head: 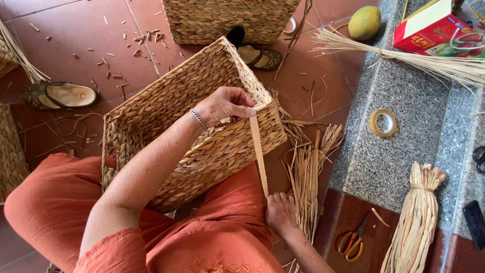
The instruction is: The person sits on the floor with a woven water-hyacinth basket on their lap and weaves a flat fiber strip around the basket's rim, tucking and tightening the strip along the edge. They pull the strip taut, reposition the basket, and continue binding the rim, with scissors and a tape roll on the floor nearby.
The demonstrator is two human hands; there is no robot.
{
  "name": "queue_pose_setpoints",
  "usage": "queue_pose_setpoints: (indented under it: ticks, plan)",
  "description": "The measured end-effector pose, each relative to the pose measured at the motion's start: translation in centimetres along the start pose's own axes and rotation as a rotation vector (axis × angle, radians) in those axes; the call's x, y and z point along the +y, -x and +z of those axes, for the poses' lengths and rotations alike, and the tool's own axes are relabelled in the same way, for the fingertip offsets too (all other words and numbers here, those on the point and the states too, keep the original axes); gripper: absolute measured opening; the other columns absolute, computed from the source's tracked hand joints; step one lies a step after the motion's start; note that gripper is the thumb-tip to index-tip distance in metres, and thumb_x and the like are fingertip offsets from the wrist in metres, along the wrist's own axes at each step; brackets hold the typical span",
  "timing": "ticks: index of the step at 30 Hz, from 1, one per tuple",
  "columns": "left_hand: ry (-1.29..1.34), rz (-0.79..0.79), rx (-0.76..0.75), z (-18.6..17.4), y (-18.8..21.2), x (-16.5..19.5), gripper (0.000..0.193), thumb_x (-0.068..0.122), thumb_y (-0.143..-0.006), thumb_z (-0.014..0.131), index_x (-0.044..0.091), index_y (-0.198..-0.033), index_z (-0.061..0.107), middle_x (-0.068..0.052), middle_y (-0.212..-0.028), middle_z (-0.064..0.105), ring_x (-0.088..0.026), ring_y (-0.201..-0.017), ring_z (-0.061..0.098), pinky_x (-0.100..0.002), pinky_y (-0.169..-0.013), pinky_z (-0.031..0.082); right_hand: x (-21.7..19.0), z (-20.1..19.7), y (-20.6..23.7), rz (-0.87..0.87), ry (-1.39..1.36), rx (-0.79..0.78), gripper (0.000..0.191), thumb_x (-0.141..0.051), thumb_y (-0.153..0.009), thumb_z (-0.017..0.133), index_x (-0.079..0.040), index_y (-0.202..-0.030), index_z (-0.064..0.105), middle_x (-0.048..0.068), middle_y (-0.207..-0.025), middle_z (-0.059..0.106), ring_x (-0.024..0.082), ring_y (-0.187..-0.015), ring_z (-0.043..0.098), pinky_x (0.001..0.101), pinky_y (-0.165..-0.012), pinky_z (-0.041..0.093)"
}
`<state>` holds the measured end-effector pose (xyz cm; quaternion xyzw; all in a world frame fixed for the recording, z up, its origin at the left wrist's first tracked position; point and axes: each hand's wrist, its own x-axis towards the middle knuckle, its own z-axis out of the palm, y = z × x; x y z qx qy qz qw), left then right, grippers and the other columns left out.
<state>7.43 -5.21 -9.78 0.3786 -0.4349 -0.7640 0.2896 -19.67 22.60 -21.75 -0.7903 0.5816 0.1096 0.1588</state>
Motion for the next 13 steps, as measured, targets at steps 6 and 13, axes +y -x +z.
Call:
queue_pose_setpoints:
  ticks: [6,13]
  plan:
    - [-0.262,0.151,0.096,0.6,0.6,0.1,0.014,0.011,-0.081,0.086,0.005,-0.093,0.079,-0.003,-0.088,0.077,-0.008,-0.077,0.069,-0.022,-0.071,0.059,-0.3,-5.8,-2.0,0.114,-0.013,-0.518,0.025,-0.003,-0.086,0.058,-0.008,-0.110,0.061,0.007,-0.118,0.060,0.023,-0.122,0.052,0.0471,-0.118,0.031]
    - [-0.968,0.477,0.363,2.7,2.5,-1.0,0.014,0.017,-0.091,0.081,0.005,-0.098,0.079,-0.009,-0.094,0.075,-0.022,-0.084,0.071,-0.033,-0.080,0.059,1.2,-7.9,-9.6,-0.011,-1.015,0.183,0.051,-0.033,-0.100,0.064,-0.009,-0.144,0.055,0.019,-0.130,0.070,0.030,-0.119,0.067,0.0480,-0.100,0.059]
